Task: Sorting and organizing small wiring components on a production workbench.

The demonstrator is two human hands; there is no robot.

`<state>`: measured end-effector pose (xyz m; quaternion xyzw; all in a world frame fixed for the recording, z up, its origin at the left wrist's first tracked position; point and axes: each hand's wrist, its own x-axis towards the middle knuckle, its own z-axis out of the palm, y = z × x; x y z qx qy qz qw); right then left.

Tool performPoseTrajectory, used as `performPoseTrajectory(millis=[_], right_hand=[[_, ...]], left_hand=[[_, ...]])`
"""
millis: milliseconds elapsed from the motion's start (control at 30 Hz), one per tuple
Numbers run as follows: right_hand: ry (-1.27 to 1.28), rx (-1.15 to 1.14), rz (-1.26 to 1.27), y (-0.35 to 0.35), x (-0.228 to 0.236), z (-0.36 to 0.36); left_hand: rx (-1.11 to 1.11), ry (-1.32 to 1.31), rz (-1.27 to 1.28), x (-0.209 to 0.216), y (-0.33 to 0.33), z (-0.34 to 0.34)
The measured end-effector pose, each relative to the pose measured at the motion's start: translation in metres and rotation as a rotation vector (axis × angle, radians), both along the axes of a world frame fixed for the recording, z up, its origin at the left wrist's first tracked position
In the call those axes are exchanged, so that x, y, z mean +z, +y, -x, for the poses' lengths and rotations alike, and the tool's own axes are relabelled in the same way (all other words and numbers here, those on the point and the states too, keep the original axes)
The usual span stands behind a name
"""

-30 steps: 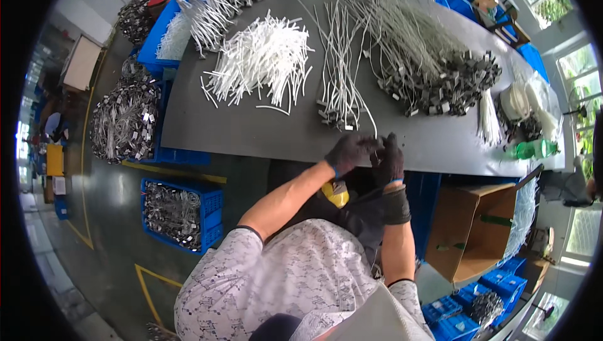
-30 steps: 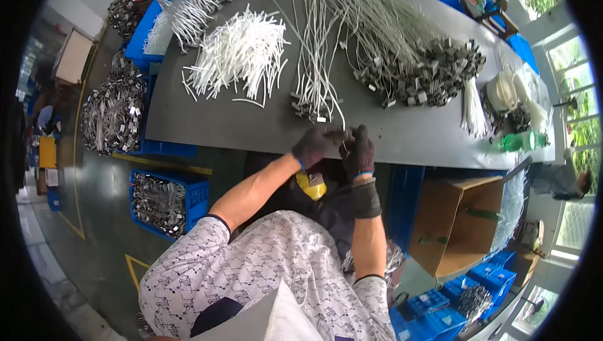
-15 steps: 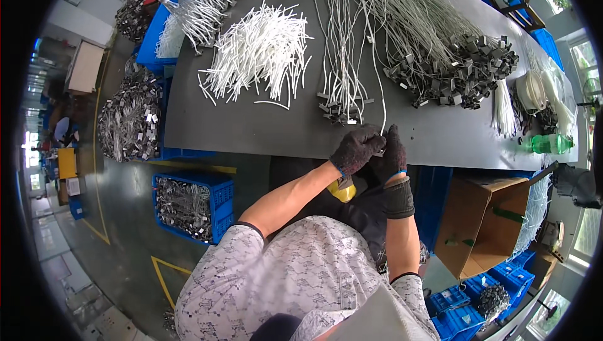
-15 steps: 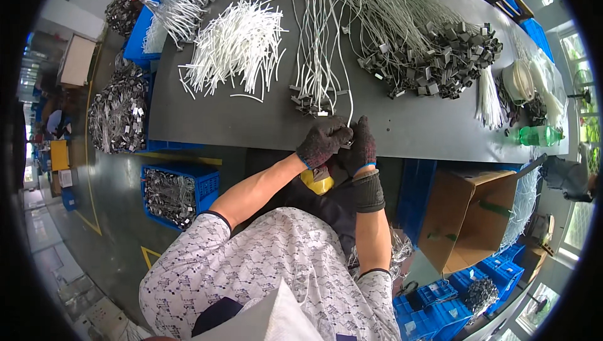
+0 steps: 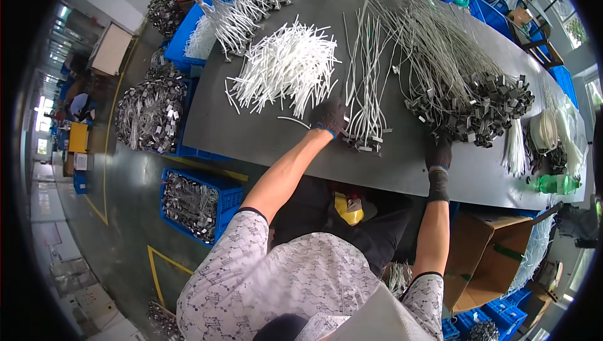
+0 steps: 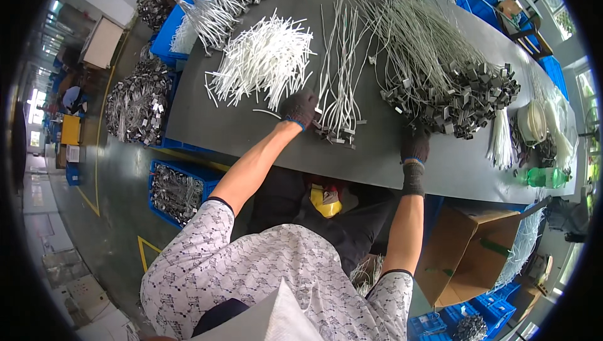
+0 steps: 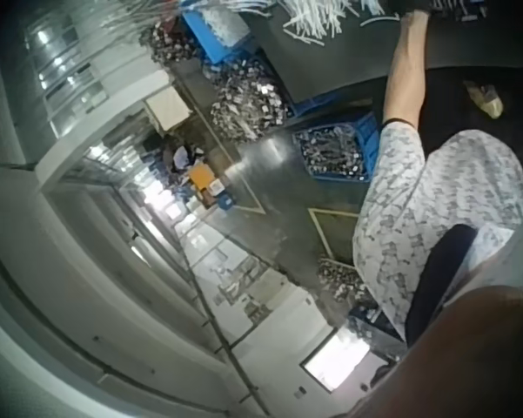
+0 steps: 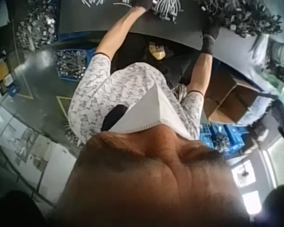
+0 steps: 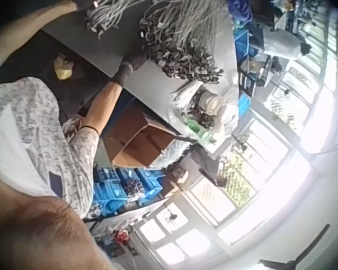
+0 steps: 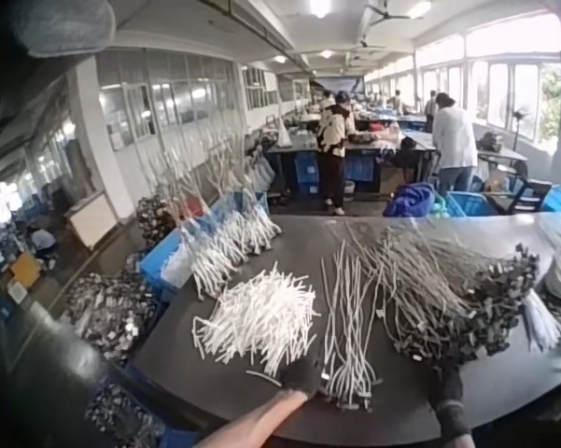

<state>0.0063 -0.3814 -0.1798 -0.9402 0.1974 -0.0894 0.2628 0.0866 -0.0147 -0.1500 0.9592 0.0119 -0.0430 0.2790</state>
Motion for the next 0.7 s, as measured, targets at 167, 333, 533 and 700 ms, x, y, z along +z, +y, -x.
performPoseTrajectory(millis=[167, 333, 533, 700], right_hand=[[-0.121, -0.022, 0.044, 0.023, 0.006, 0.009], [0.036, -0.198, 0.083, 0.035, 0.020, 0.031], [0.021, -0.144, -0.064, 0.017, -0.004, 0.033], [0.135, -0.232, -0.704, 0.017, -0.005, 0.068]], left_hand=[[0.215, -0.017, 0.018, -0.045, 0.039, -0.032], [0.027, 0.013, 0.001, -0.022, 0.010, -0.012], [0.089, -0.149, -0.173, -0.059, 0.042, -0.025], [0.020, 0.044, -0.277, -0.043, 0.041, -0.028]])
